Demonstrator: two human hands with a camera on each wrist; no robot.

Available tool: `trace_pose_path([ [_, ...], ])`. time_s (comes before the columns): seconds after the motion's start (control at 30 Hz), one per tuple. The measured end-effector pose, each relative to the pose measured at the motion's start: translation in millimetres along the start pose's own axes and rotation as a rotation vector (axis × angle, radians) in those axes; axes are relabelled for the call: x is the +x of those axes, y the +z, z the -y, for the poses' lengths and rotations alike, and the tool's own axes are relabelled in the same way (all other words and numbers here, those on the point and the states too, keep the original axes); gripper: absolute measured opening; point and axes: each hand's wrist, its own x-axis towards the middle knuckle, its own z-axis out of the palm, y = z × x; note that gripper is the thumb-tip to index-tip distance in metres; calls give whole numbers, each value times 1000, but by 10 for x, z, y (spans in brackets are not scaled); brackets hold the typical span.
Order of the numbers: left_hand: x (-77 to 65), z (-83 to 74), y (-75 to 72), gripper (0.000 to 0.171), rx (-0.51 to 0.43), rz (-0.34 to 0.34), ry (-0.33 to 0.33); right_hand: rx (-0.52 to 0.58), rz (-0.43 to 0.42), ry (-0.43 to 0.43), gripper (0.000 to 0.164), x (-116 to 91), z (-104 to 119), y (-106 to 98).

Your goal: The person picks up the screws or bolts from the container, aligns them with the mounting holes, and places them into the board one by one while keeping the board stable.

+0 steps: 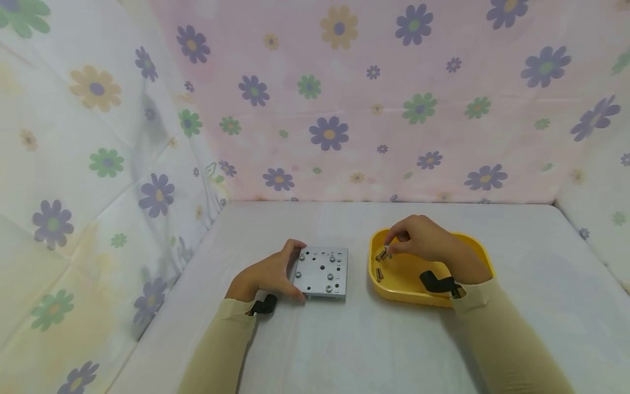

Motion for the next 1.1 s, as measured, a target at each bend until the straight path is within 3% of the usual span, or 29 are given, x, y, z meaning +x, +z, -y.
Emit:
trace_pose_path([
  [0.4,-4,-10,-24,126,26,3,-19,-25,-59,16,17,-19,181,-88],
  [0.6,10,-2,-12,127,25,-7,-23,17,-101,51,15,-4,291,-134],
  [0.87,10,-25,-11,127,25,0,-29,80,-144,59,13,5,390,-47],
  [1.1,14,-22,-11,127,37,3,-37,63,-168,35,9,51,482,49],
])
